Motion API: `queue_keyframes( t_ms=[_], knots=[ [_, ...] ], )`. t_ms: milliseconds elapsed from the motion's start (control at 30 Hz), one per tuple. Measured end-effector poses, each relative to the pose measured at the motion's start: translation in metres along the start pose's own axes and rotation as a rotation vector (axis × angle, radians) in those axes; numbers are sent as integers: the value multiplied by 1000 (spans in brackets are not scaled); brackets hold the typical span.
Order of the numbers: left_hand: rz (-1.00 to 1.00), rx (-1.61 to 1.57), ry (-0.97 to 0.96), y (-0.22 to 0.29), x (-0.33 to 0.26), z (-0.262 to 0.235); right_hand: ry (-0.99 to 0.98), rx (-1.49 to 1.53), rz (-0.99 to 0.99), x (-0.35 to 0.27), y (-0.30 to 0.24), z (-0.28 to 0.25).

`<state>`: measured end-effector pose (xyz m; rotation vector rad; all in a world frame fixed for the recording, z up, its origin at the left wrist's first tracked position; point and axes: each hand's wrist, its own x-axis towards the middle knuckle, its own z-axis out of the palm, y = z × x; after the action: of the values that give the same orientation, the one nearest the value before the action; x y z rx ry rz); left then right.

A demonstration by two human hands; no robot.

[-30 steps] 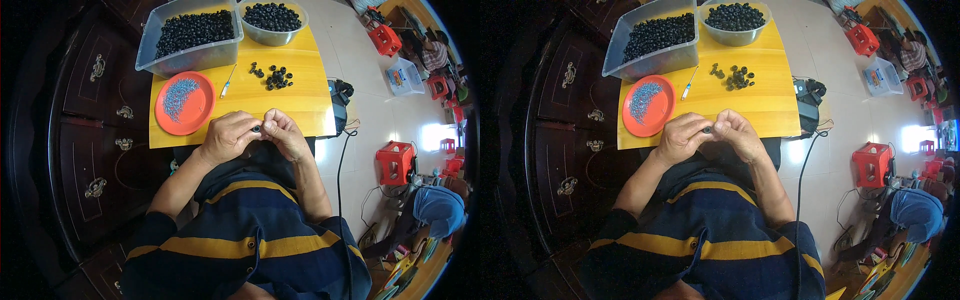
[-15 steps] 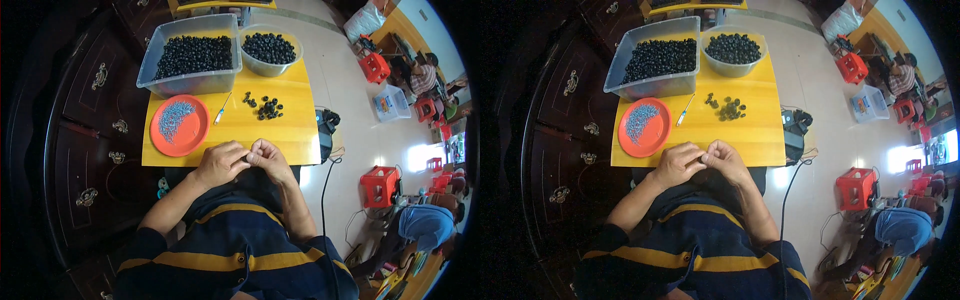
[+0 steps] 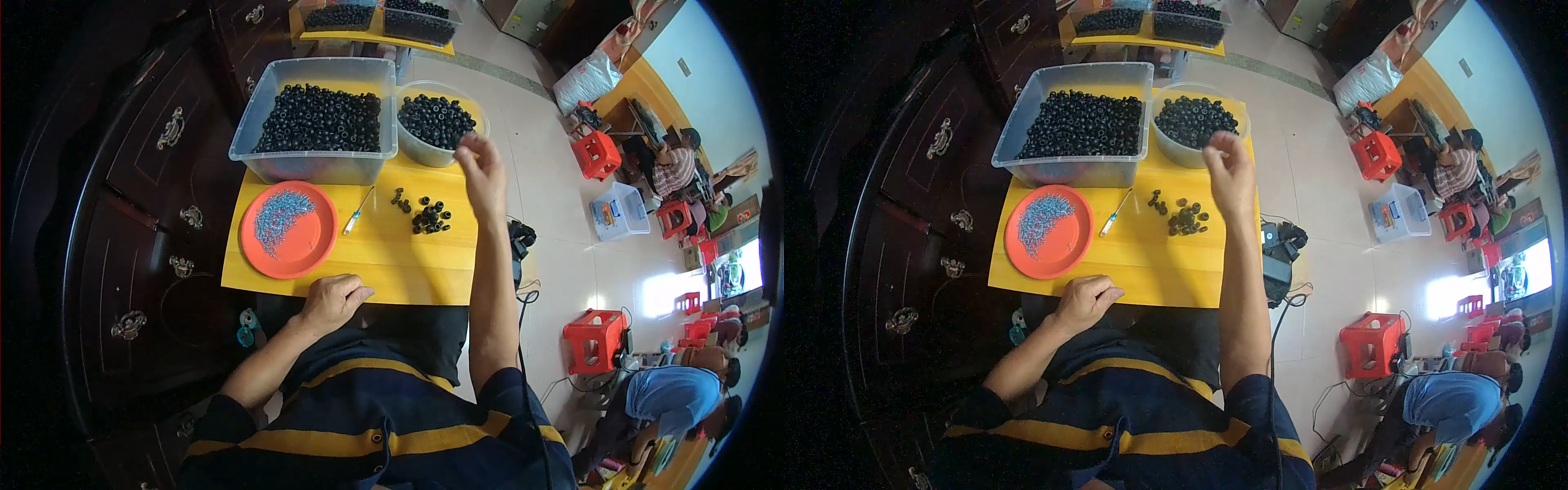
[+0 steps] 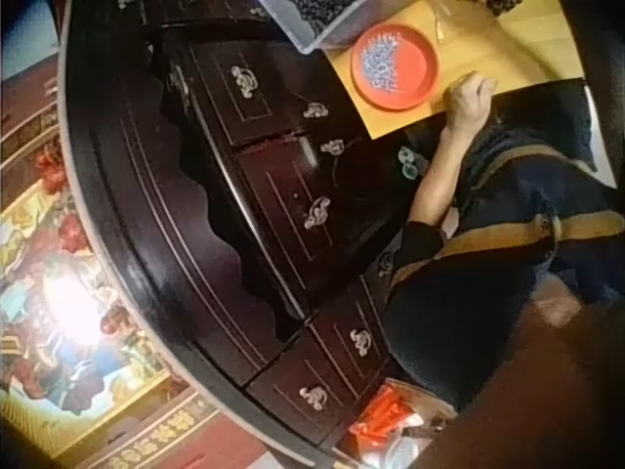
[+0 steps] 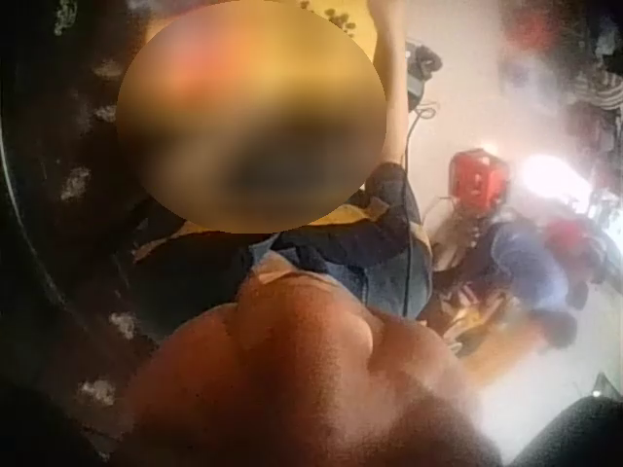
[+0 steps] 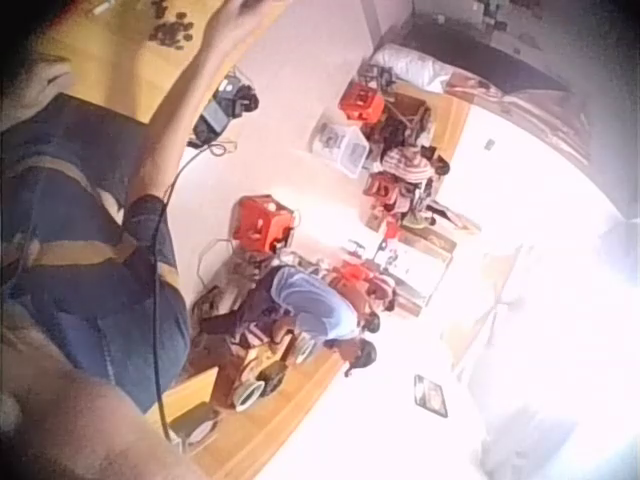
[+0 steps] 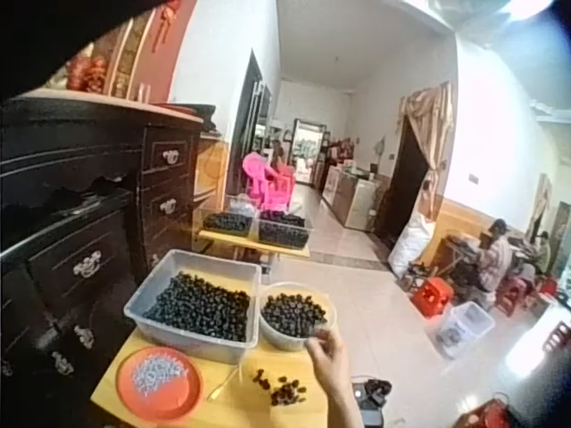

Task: The person assembles small black plastic components by hand, inserting tiny beads into them.

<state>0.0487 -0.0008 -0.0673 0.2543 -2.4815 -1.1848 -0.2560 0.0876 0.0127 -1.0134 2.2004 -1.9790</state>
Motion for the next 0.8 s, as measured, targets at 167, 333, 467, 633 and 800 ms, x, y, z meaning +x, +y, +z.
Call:
queue_keyframes(
  t_ms=[167,333,467,633,800],
  knots=[
    [-4,3,66,-16,0,6,19,-47,70,-15,11,-3],
    [-17,-23,73,-21,3,12,-6,-115,190,-83,70,-10],
    [11,31,85,-23,2,8,16,-278,125,-127,73,6],
    [28,19,66,-11,1,-11,-55,-429,-25,-132,58,22],
    [-50,215,196,-17,10,-53,-82,-568,-101,-127,59,29]
  ],
)
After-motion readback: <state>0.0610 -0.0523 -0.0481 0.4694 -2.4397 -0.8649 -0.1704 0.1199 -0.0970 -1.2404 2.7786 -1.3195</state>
